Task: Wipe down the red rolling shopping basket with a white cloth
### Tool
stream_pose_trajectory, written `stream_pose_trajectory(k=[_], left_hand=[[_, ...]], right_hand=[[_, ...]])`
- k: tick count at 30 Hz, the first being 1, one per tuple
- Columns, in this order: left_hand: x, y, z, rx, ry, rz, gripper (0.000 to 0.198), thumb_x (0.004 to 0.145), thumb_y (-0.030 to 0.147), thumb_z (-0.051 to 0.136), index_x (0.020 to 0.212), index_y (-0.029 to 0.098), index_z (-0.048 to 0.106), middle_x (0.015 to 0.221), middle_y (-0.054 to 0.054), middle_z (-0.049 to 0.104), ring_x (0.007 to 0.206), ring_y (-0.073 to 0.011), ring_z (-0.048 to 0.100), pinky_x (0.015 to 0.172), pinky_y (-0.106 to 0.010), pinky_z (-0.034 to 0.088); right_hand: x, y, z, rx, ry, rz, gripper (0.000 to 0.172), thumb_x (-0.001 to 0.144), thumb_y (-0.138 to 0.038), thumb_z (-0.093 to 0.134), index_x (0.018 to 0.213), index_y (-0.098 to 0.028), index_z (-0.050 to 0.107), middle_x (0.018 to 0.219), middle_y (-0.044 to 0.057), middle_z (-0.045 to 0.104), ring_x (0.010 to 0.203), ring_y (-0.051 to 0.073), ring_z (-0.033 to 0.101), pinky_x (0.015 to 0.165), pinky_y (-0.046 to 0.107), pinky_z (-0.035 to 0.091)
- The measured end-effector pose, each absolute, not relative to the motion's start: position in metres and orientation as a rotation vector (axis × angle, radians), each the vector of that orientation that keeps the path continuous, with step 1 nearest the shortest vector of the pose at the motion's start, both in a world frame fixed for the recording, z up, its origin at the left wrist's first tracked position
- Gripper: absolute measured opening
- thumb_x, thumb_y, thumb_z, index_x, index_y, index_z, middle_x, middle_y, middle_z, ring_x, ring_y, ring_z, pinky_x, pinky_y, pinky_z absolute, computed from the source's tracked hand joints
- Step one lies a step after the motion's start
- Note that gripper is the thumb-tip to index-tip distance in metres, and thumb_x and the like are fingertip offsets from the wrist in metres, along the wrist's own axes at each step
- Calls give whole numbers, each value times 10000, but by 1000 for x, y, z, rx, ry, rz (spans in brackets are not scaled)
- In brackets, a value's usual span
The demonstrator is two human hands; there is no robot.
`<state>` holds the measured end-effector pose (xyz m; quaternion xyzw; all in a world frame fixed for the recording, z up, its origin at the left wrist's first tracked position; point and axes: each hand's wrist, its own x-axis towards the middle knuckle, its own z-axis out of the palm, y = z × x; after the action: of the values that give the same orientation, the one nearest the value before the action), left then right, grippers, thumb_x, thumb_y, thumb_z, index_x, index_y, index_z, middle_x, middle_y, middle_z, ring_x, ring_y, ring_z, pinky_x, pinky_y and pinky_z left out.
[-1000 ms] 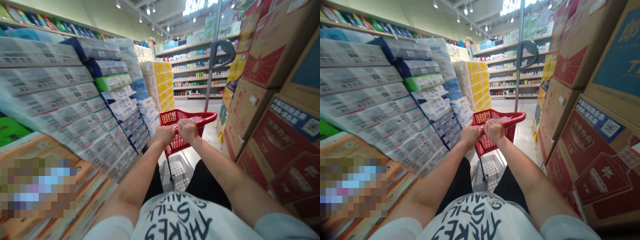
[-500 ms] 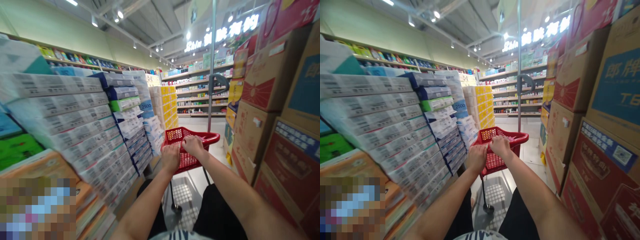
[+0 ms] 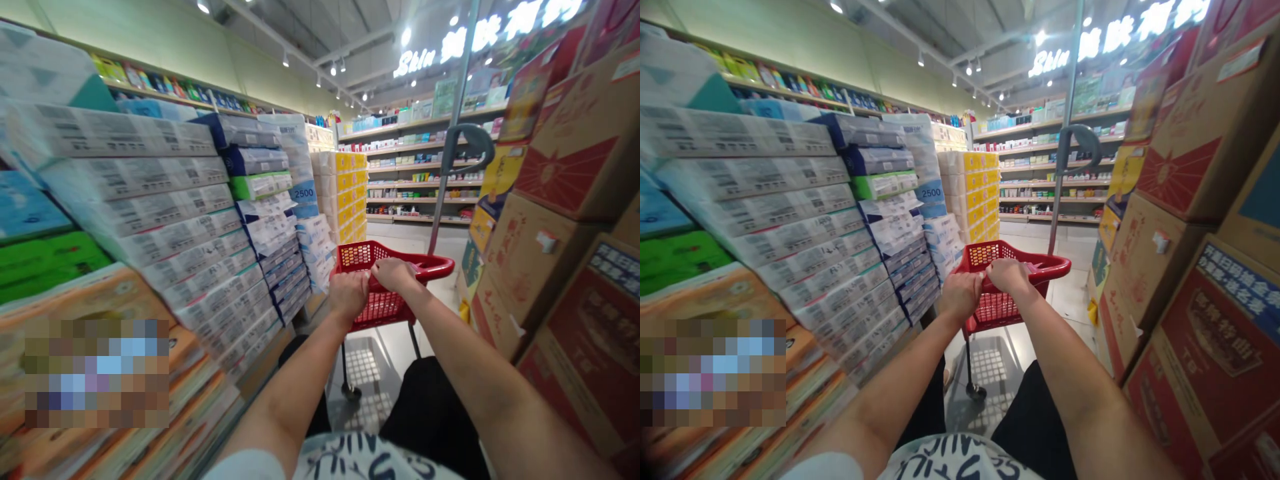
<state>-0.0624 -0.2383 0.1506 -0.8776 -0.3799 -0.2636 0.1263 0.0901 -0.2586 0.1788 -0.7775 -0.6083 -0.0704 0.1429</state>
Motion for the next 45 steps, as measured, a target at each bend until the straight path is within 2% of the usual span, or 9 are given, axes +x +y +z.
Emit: stream_pose_trajectory(k=[6,12,18,26,31,34,39,41,45], left_hand=[[-52,-219,169,-2746,-1263,-221,301,906,413,531,907,168,705,865,-107,702,831,-218,667,700,-286,447],[-61,-237,158,-2631,-1167,-577,493,1016,360,201,1044,182,660,1006,-105,687,948,-229,634,872,-387,428],[-50,-218,178,-2857,-1251,-122,460,985,421,319,941,173,703,895,-106,699,842,-214,652,747,-306,444],[-63,-254,138,-2569,-1028,-812,461,1008,401,206,1055,178,606,1017,-109,646,975,-247,582,869,-406,384],[-49,-233,167,-2911,-1041,-336,460,988,509,290,1096,210,622,904,-66,685,858,-218,620,769,-332,404],[-45,-221,178,-3091,-1142,-65,584,983,584,192,1055,238,657,791,-40,690,791,-199,631,704,-292,399],[-58,-237,152,-2748,-943,-661,560,1003,523,188,1061,189,634,1005,-81,685,912,-219,621,791,-333,397],[-61,-241,143,-2648,-953,-773,540,1015,458,182,1005,171,640,983,-90,683,901,-220,621,796,-341,393],[-57,-231,145,-2630,-1085,-711,547,1023,404,173,905,169,652,880,-79,690,771,-197,631,717,-320,390]], right_hand=[[89,-259,181,-2228,-1751,-191,344,938,-318,396,901,-157,698,955,140,709,898,276,667,779,382,494],[88,-262,182,-2245,-1764,-201,361,940,-327,381,907,-164,702,967,139,709,915,284,668,782,384,491],[96,-257,175,-2272,-1861,-231,382,957,-329,343,962,-165,688,1024,132,698,942,279,659,788,382,484],[98,-262,177,-2299,-1898,-257,333,940,-304,390,962,-153,686,1018,159,684,953,270,644,791,363,468],[103,-263,177,-2321,-1896,-213,268,907,-264,434,951,-155,675,1017,147,681,952,267,642,781,352,467],[101,-264,178,-2329,-1860,-204,276,913,-280,427,945,-158,673,1001,138,685,944,271,647,765,349,471],[95,-269,175,-2265,-1874,-376,285,925,-304,443,888,-152,681,927,130,702,865,268,661,722,341,466],[91,-272,165,-2175,-1793,-515,329,946,-306,415,861,-144,688,899,129,709,831,260,662,729,346,462],[83,-277,129,-1764,-1636,-806,313,967,-250,400,1023,-144,690,1027,107,713,1013,240,630,930,371,407]])
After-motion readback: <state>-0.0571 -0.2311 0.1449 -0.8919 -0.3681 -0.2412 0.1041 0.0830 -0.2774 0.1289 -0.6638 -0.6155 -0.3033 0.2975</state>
